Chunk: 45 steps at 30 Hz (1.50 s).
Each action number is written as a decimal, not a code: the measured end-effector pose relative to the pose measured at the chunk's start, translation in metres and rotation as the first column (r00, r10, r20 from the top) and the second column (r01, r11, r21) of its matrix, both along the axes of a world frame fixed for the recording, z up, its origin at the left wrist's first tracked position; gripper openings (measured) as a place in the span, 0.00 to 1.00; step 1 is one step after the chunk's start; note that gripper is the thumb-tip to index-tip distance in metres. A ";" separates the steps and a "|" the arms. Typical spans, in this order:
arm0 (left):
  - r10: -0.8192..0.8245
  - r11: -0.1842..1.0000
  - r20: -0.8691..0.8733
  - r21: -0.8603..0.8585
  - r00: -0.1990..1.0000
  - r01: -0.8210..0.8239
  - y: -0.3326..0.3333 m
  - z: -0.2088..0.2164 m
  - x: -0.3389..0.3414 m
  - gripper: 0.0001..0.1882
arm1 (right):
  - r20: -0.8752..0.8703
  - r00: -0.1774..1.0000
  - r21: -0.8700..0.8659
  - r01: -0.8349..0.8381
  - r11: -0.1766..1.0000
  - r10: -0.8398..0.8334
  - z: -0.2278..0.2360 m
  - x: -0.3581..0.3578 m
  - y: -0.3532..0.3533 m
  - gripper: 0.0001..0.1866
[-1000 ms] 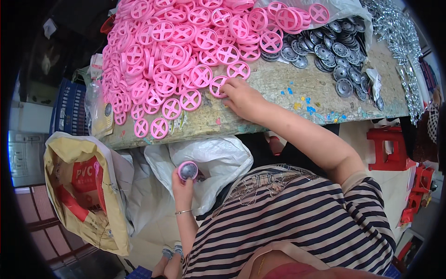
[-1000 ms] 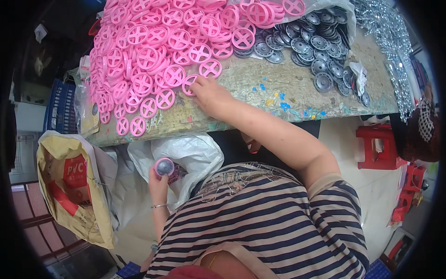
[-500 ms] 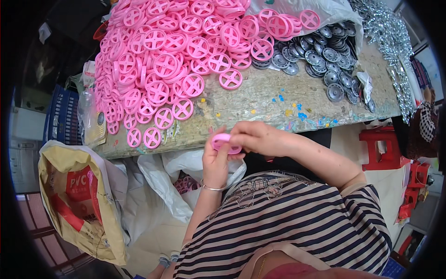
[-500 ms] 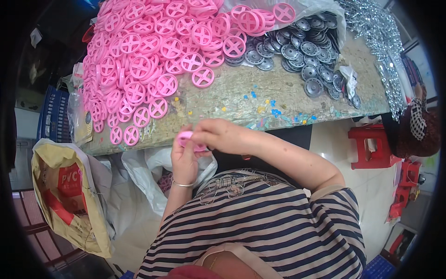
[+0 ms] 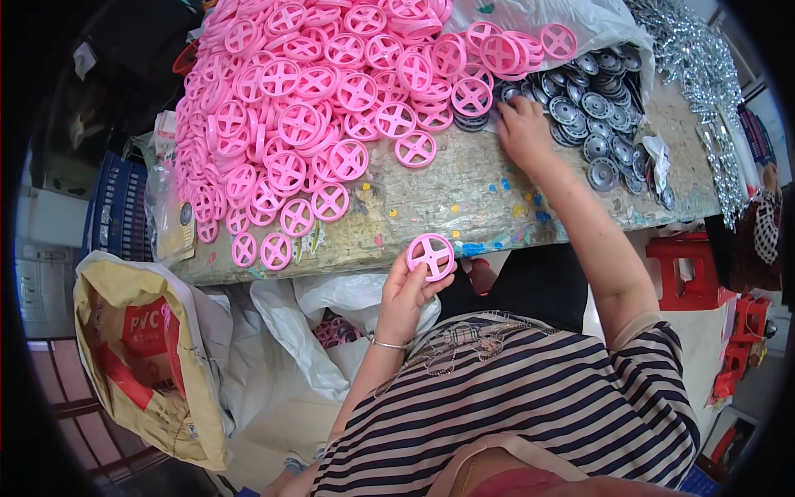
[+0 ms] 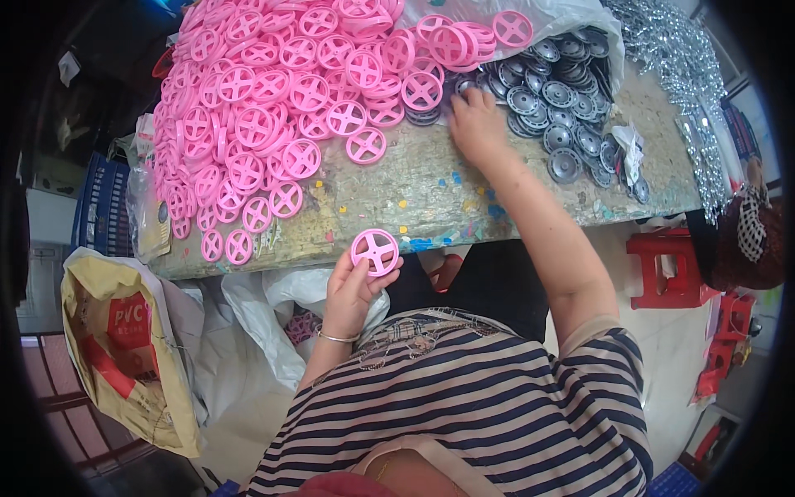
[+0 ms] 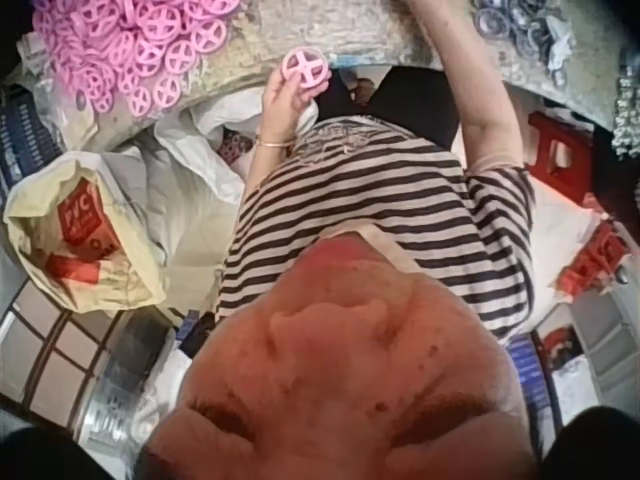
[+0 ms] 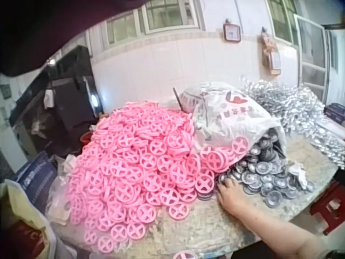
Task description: Sorting and packaging small pink and grey plastic toy parts into plastic bags.
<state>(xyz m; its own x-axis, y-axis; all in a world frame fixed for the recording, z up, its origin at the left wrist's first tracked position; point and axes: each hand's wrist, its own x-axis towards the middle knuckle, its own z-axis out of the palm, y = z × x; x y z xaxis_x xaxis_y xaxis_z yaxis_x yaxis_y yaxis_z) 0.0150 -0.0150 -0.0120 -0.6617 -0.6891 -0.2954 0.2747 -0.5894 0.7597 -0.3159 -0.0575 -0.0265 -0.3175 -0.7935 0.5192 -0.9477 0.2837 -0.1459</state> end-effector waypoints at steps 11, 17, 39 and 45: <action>0.118 0.989 -0.003 -0.094 0.993 -0.118 -0.007 0.016 -0.014 0.21 | 0.920 0.283 -0.128 -0.437 0.890 0.271 0.074 0.137 0.069 0.13; 0.103 0.990 0.010 -0.096 0.995 -0.101 -0.003 0.018 -0.008 0.20 | 0.805 0.498 -0.134 -0.376 0.917 0.322 0.053 0.161 0.078 0.17; 0.420 0.854 0.173 -0.408 0.891 -0.323 0.004 0.004 0.045 0.17 | 0.987 0.110 -0.052 -0.488 0.871 0.120 0.042 0.160 0.070 0.16; 0.687 0.689 0.406 -0.628 0.602 -0.363 -0.001 -0.051 0.170 0.19 | 0.507 0.723 -0.157 -0.459 0.875 0.470 0.018 0.128 -0.005 0.16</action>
